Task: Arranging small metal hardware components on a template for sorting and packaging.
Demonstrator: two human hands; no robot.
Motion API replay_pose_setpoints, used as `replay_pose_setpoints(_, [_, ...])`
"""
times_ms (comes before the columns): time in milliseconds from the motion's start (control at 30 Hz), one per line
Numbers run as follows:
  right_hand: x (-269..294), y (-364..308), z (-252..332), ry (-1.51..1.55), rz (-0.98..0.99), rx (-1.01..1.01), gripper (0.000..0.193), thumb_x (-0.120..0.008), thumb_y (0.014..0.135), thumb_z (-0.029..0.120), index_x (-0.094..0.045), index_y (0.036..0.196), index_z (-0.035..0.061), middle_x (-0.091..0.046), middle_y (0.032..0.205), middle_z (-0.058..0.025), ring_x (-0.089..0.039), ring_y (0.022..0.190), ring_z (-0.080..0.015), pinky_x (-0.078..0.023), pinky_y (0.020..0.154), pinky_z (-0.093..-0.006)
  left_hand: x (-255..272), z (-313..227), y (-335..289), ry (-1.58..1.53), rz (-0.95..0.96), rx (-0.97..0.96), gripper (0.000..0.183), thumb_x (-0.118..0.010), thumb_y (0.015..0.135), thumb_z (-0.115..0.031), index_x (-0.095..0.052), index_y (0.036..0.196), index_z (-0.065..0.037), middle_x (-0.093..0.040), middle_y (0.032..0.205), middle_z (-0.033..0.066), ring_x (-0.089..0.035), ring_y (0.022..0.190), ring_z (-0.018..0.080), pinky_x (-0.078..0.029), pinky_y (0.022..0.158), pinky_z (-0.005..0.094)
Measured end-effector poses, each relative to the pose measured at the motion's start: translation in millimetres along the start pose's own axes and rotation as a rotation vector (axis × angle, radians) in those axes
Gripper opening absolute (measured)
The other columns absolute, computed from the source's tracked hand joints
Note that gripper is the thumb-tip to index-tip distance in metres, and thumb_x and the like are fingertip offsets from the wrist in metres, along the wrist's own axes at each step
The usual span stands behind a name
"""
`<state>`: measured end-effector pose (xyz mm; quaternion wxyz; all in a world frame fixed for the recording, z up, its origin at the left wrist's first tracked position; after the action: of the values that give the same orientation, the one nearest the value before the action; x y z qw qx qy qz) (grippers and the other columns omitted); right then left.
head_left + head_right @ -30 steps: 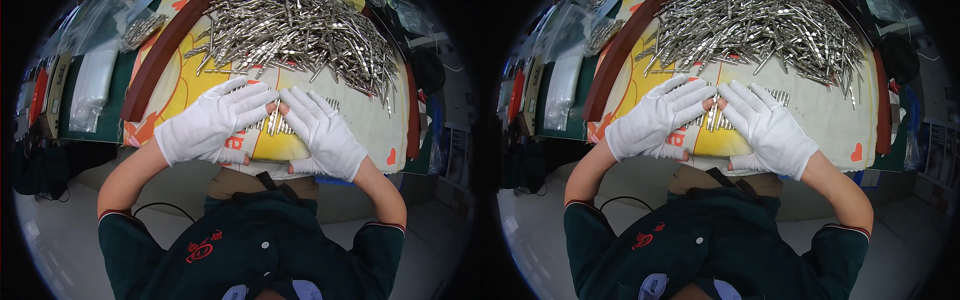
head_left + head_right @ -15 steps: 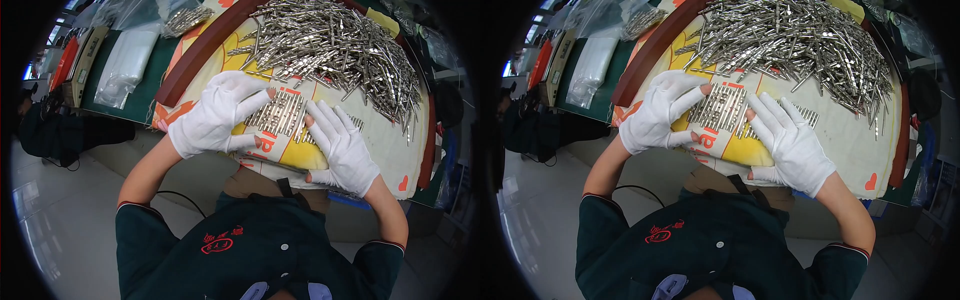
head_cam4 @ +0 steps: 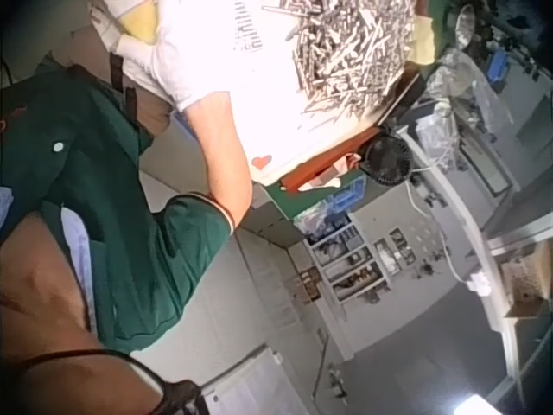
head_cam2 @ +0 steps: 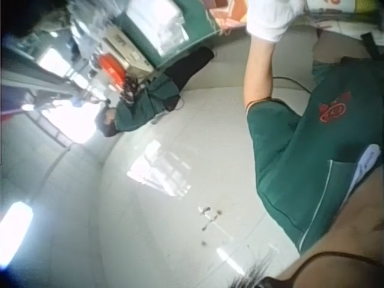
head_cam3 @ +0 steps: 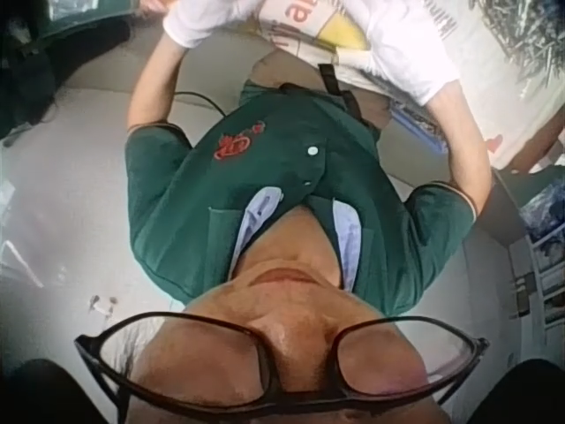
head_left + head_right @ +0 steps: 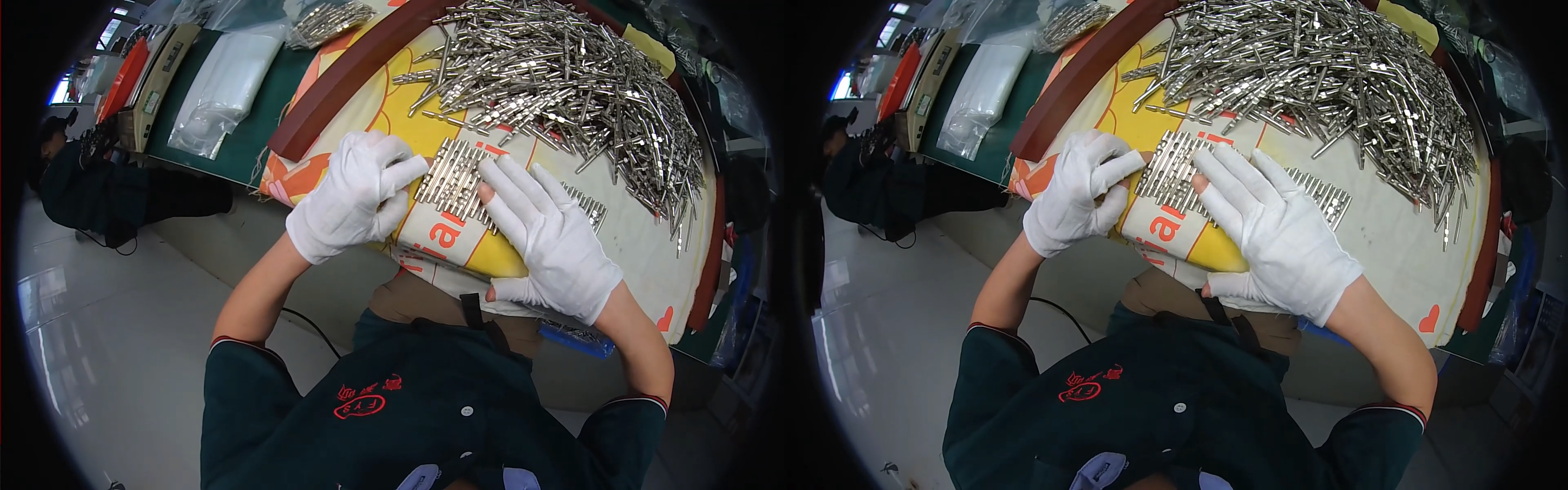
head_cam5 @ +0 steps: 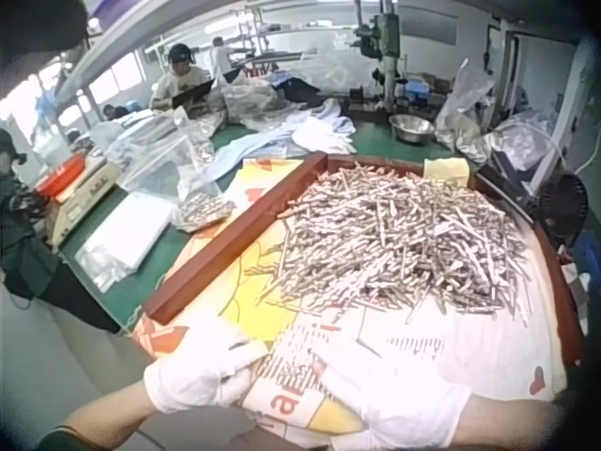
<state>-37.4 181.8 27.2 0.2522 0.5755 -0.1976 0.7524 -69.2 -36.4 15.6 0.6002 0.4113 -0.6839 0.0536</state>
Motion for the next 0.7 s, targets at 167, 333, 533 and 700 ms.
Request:
replay_pose_setpoints(167, [-4.5,18.9,-2.2,0.026,-0.07,0.072,0.099,-0.057,0.074,0.068,-0.04,0.14,-0.0045,-0.035,0.15,-0.0211,-0.03,0.142,-0.0353,-0.022,0.116,-0.0475,-1.5,0.4,0.9,-0.012,-0.019,-0.023,0.034,-0.06,0.069,-0.001,-0.063,0.102,-0.009,-0.054,0.089,0.0066,-0.052,0.08,0.0264,-0.04,0.073,0.0378])
replay_pose_setpoints(333, [-10.0,14.8,-3.9,-0.049,-0.017,0.056,0.102,-0.046,0.077,0.075,-0.04,0.139,-0.0059,-0.035,0.15,-0.0224,-0.03,0.142,-0.0357,-0.02,0.117,-0.0478,-0.7,-0.6,-3.0,0.012,-0.031,-0.017,0.031,-0.059,0.07,-0.002,-0.064,0.101,-0.009,-0.054,0.087,0.0076,-0.052,0.078,0.028,-0.04,0.07,0.0389])
replay_pose_setpoints(533, [-11.3,10.5,-2.6,-0.116,0.008,0.057,0.104,-0.039,0.08,0.078,-0.038,0.141,-0.0054,-0.034,0.15,-0.023,-0.029,0.142,-0.0361,-0.02,0.117,-0.0487,-1.5,1.9,-6.5,0.001,0.048,-0.027,0.043,-0.058,0.074,-0.002,-0.065,0.115,-0.01,-0.056,0.095,0.0079,-0.052,0.083,0.0265,-0.039,0.075,0.0378])
replay_pose_setpoints(700, [-10.7,5.6,-2.4,-0.161,0.049,0.042,0.103,-0.036,0.081,0.079,-0.036,0.143,-0.0038,-0.032,0.151,-0.023,-0.028,0.142,-0.0373,-0.02,0.116,-0.0498,-2.4,1.2,-6.1,-0.039,0.045,-0.033,0.041,-0.058,0.076,-0.003,-0.065,0.115,-0.012,-0.055,0.095,0.0078,-0.052,0.083,0.0265,-0.039,0.074,0.0378])
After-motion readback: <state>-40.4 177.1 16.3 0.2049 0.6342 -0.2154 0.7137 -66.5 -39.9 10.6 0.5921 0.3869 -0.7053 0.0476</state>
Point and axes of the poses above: each hand's wrist, its own y-axis towards the middle knuckle, its own x-axis out of the back of the hand, z = x × y, the point moved 4 cm from there along y, towards the middle knuckle
